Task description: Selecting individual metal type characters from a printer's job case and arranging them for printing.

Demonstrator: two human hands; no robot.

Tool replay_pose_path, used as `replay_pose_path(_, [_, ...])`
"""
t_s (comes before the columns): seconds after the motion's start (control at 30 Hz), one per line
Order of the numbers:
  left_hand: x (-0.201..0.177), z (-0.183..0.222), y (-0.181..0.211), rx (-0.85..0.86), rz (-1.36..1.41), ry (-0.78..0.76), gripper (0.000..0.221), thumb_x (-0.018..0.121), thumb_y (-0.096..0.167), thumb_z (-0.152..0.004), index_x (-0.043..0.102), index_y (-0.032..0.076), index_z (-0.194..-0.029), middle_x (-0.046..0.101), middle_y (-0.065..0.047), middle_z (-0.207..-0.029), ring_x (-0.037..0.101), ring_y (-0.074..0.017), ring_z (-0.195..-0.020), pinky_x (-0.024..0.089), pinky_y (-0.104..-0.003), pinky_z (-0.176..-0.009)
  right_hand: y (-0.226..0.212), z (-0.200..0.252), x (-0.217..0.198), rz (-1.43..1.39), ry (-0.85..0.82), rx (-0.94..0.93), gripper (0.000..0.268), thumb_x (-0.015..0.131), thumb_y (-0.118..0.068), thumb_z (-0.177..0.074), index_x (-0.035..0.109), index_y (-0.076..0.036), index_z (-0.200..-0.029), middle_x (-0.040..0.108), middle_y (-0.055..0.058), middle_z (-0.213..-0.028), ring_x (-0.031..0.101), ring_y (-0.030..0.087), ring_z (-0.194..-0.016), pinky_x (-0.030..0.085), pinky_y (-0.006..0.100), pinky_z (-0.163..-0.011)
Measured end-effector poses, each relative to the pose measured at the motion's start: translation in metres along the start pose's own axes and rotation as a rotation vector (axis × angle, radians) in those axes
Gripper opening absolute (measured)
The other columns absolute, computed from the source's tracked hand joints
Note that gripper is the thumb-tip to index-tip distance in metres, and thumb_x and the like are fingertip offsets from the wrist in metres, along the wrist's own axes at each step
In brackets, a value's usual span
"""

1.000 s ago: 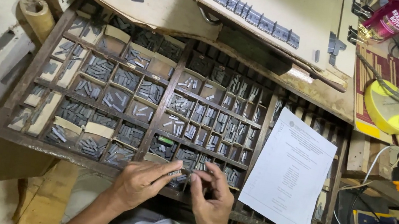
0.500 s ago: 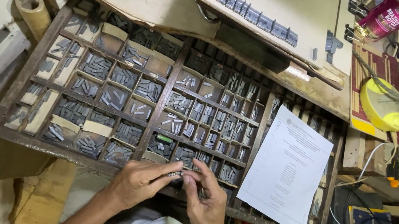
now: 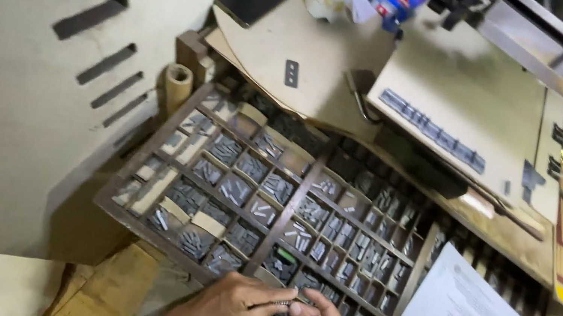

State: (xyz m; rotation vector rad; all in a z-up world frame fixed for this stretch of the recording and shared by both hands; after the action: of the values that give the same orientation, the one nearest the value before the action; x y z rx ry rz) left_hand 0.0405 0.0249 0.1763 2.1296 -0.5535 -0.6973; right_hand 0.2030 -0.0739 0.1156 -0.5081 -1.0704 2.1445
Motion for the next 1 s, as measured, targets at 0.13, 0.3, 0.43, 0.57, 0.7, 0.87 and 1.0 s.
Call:
replay_pose_path(0.13, [-0.038, 0.005, 0.001, -0.151, 0.0, 0.073, 0.031, 0.077, 0.012, -0.091, 0.075, 0.008, -0.122, 0.078, -0.01, -0.116, 0.081, -0.0202, -0.098, 0.068, -0.031, -0.087, -0.014, 0.004, 0.036, 0.129, -0.195, -0.128, 0.04, 0.074, -0.004, -0.087, 0.075, 0.005, -0.126, 0.084, 0.024, -0.093, 0.068, 0.029, -0.066, 0.057, 0.038, -0.066])
replay_pose_path(0.3, [-0.076, 0.047, -0.029, -0.793, 0.011, 0.0, 0.03, 0.075, 0.04, -0.092, 0.083, 0.027, -0.118, 0.085, 0.007, -0.069, 0.044, -0.0014, -0.033, 0.039, -0.015, -0.031, -0.1, 0.038, 0.135, 0.754, -0.483, -0.931, 0.026, 0.063, -0.028, -0.096, 0.079, -0.011, -0.106, 0.084, 0.009, -0.1, 0.079, 0.019, -0.084, 0.066, 0.031, -0.073])
replay_pose_path(0.43, [-0.092, 0.074, -0.028, -1.053, 0.159, 0.056, 0.034, 0.076, 0.032, -0.086, 0.084, 0.028, -0.118, 0.085, 0.009, -0.122, 0.084, 0.0006, -0.104, 0.065, -0.014, -0.089, -0.126, 0.014, 0.206, 1.246, -0.279, -1.35, 0.018, 0.057, -0.012, -0.103, 0.075, -0.012, -0.103, 0.056, 0.002, -0.079, 0.051, 0.014, -0.048, 0.041, 0.025, -0.03])
replay_pose_path(0.57, [-0.097, 0.096, -0.03, -1.179, 0.153, 0.033, 0.033, 0.071, 0.04, -0.089, 0.088, 0.027, -0.114, 0.088, 0.012, -0.12, 0.082, -0.0047, -0.114, 0.063, -0.021, -0.103, -0.117, -0.024, 0.25, 1.599, -0.209, -1.053, 0.024, 0.056, -0.027, -0.11, 0.078, -0.021, -0.105, 0.075, 0.008, -0.099, 0.044, 0.007, -0.036, 0.026, 0.021, -0.028])
replay_pose_path(0.7, [-0.101, 0.104, -0.035, -1.235, 0.175, 0.117, 0.031, 0.076, 0.035, -0.087, 0.089, 0.027, -0.114, 0.088, 0.01, -0.121, 0.081, -0.0042, -0.115, 0.066, -0.024, -0.1, -0.1, -0.048, 0.254, 1.729, -0.088, -0.8, 0.036, 0.057, -0.044, -0.111, 0.068, -0.02, -0.087, 0.047, -0.008, -0.053, 0.039, 0.009, -0.041, 0.032, 0.024, -0.04])
replay_pose_path(0.87, [-0.115, 0.105, -0.049, -1.077, -0.018, 0.34, 0.025, 0.09, 0.03, -0.072, 0.097, 0.025, -0.095, 0.095, 0.011, -0.096, 0.076, 0.0079, -0.085, 0.062, -0.014, -0.082, -0.086, -0.054, 0.264, 1.7, -0.301, -0.955, 0.023, 0.053, -0.011, -0.083, 0.065, -0.015, -0.103, 0.077, 0.01, -0.093, 0.074, 0.038, -0.086, 0.057, 0.051, -0.067])
replay_pose_path(1.0, [-0.118, 0.078, -0.008, -1.592, 0.04, 0.091, 0.028, 0.082, 0.037, -0.089, 0.095, 0.032, -0.113, 0.078, -0.01, -0.079, 0.049, -0.0181, -0.06, 0.053, -0.03, -0.075, -0.104, -0.022, 0.261, 1.537, -0.357, -1.239, 0.021, 0.053, 0.003, -0.081, 0.061, -0.007, -0.098, 0.072, 0.007, -0.09, 0.071, 0.03, -0.075, 0.056, 0.043, -0.055])
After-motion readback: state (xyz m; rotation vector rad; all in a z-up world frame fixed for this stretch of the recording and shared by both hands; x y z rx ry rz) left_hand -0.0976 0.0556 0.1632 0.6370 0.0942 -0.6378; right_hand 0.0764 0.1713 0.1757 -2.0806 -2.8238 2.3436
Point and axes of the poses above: each hand's wrist, its own z-axis away from the middle knuckle, its own x-axis out of the palm, y = z × x, the point moved 9 cm from there along -z, towards the middle knuckle
